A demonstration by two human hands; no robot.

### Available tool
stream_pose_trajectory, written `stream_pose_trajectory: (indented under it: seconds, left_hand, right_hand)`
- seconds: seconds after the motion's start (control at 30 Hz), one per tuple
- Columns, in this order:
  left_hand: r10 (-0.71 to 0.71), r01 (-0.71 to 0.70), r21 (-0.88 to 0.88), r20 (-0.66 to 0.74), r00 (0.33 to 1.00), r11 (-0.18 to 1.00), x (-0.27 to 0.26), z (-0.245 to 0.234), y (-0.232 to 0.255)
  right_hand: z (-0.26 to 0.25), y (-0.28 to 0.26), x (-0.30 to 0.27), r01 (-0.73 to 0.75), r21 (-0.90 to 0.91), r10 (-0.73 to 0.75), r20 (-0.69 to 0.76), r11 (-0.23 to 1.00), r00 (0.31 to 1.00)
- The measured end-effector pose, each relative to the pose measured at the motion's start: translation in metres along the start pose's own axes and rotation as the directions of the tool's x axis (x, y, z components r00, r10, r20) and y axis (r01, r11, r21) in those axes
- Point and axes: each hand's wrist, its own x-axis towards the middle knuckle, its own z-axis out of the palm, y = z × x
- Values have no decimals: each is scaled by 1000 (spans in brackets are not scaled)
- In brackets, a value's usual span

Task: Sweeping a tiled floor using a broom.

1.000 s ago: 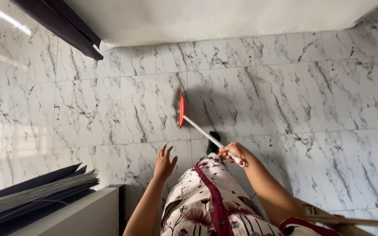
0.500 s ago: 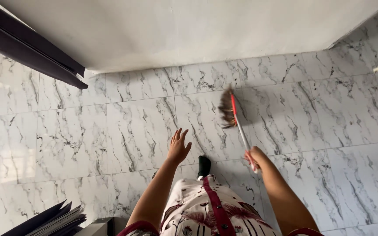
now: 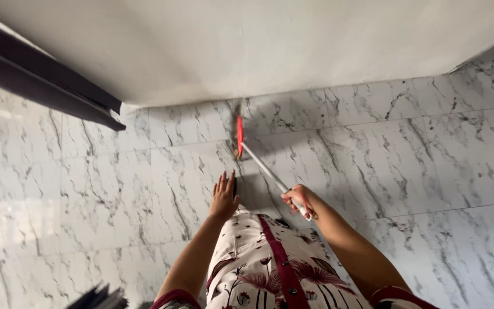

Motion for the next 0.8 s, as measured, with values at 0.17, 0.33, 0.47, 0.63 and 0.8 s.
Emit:
stream_pose_trajectory:
  seconds: [0.17, 0.33, 0.47, 0.63, 0.8]
  left_hand:
    - [140, -149, 92, 99, 985, 985, 49, -34, -26]
    - [254, -269, 93, 147, 956, 959, 96, -70, -49]
    - [267, -286, 82, 189, 945, 955, 123, -90, -51]
    - [309, -343, 93, 267, 913, 935, 131, -89, -51]
    - [344, -391, 74, 347, 873, 917, 144, -80, -38]
  right_hand:
    - [13, -13, 75, -93, 17, 91, 89, 996, 992]
    - [-43, 58, 109, 213, 484, -334, 179, 849, 925]
    - [-60, 67, 93, 104, 493, -28, -159, 864, 987]
    - [0, 20, 75, 118, 419, 87, -439, 900, 894]
    - [40, -28, 35, 127, 429, 76, -426, 894, 901]
